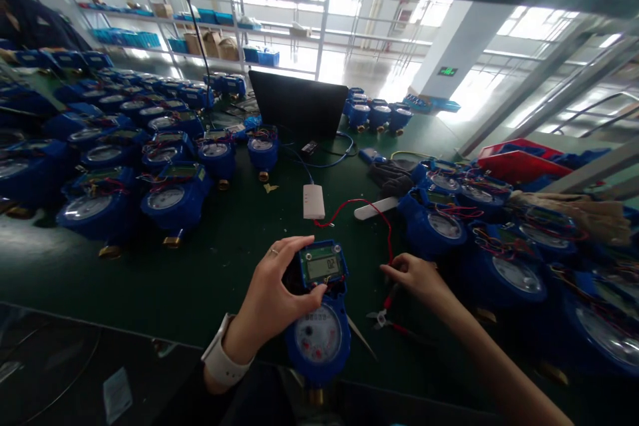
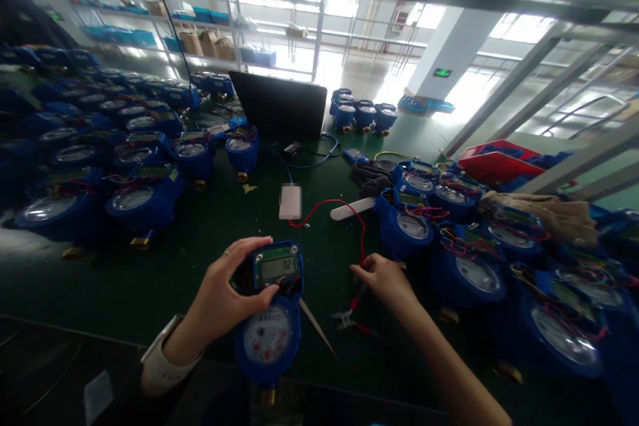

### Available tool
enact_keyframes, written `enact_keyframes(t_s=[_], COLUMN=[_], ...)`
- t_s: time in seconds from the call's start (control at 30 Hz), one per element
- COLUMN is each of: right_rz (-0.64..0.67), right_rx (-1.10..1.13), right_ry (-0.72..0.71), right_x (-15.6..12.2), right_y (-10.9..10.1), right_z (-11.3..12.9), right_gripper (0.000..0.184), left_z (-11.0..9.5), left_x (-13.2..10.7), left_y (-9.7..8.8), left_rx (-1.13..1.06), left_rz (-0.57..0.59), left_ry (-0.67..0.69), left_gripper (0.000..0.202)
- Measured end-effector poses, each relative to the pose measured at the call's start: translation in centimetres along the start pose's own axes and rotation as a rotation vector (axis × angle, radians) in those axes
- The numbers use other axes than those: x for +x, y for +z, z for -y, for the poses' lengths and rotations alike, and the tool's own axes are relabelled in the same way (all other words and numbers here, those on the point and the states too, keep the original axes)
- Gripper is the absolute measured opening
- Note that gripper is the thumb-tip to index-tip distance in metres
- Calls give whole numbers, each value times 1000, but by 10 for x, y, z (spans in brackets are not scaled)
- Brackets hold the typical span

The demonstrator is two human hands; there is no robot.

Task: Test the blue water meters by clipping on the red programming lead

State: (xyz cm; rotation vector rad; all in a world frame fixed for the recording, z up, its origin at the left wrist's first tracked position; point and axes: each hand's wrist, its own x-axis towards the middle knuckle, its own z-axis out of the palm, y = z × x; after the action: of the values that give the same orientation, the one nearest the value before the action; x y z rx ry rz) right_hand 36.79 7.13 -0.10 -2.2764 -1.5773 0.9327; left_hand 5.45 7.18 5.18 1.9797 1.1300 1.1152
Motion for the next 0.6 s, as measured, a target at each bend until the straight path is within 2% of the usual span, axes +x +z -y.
enact_keyframes(t_s=[0.13, 0.2, 0.27, 0.43, 0.5, 0.6], right_rz=[10, 32, 62, 87, 104, 93], right_rx=[206, 346, 489, 760, 827, 929], right_ry=[-2, -24, -53, -135, -160, -210], right_x=[1, -5, -12, -37, -49, -69], right_y=[1, -2, -6, -17, -19, -16], right_z=[7, 12, 18, 42, 52, 65], right_gripper=[20, 29, 42, 62, 59, 41], left_z=[9, 15, 18, 21, 21, 22], left_x=[-12, -15, -17, -16, -15, -15], left_y=[2, 3, 5, 8, 7, 7], left_rx=[42, 27, 4, -64, -79, -94], left_rz=[-34, -45, -22, 32, 46, 46], left_ry=[150, 280, 353, 199, 203, 239], left_gripper=[59, 62, 65, 65, 64, 64])
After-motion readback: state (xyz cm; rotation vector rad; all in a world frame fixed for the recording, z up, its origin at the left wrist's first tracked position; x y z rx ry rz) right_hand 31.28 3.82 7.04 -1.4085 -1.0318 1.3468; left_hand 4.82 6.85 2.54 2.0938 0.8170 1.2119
